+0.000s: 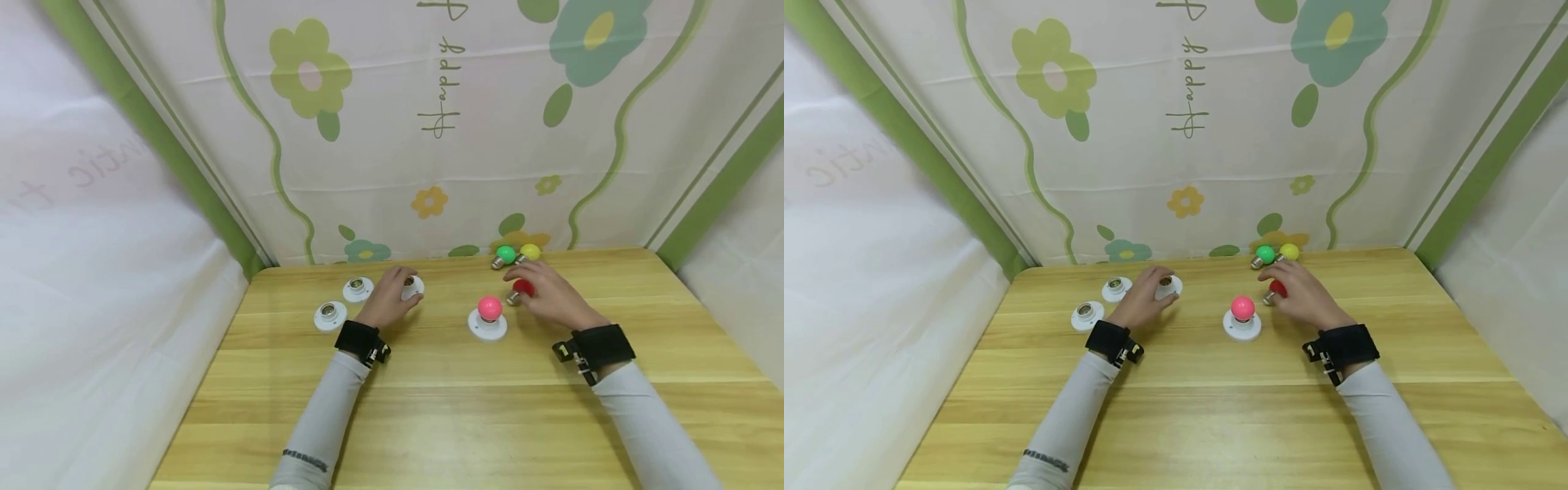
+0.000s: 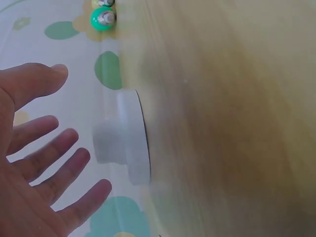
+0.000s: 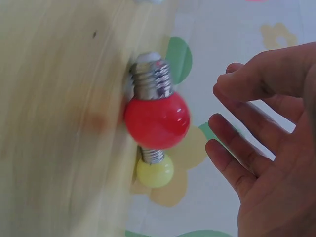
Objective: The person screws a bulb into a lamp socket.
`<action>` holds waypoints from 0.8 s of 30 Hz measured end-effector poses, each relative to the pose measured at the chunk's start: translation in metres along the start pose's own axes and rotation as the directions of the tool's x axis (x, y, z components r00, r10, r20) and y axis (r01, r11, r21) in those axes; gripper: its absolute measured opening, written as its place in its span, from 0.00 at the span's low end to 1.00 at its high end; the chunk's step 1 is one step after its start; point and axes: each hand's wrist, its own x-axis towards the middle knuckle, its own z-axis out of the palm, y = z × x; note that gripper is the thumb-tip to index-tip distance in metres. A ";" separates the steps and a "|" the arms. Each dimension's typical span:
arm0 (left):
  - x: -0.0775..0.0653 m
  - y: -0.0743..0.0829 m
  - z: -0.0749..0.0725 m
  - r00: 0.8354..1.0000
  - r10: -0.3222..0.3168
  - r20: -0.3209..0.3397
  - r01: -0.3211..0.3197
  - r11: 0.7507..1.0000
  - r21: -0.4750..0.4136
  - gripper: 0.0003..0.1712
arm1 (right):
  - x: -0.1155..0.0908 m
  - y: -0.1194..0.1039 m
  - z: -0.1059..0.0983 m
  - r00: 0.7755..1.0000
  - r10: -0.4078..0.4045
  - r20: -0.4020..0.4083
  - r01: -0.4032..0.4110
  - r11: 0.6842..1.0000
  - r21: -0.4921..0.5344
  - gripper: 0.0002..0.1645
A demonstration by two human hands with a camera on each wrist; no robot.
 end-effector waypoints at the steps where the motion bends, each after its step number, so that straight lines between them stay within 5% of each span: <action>1: 0.001 -0.002 0.000 1.000 -0.006 0.001 0.006 1.000 -0.006 0.32 | 0.000 0.002 0.000 1.000 0.001 -0.002 -0.001 1.000 0.001 0.24; 24: 0.015 -0.024 0.006 0.977 -0.165 0.135 0.173 0.984 -0.050 0.48 | -0.003 0.019 0.009 0.993 0.068 0.098 -0.070 0.997 0.021 0.36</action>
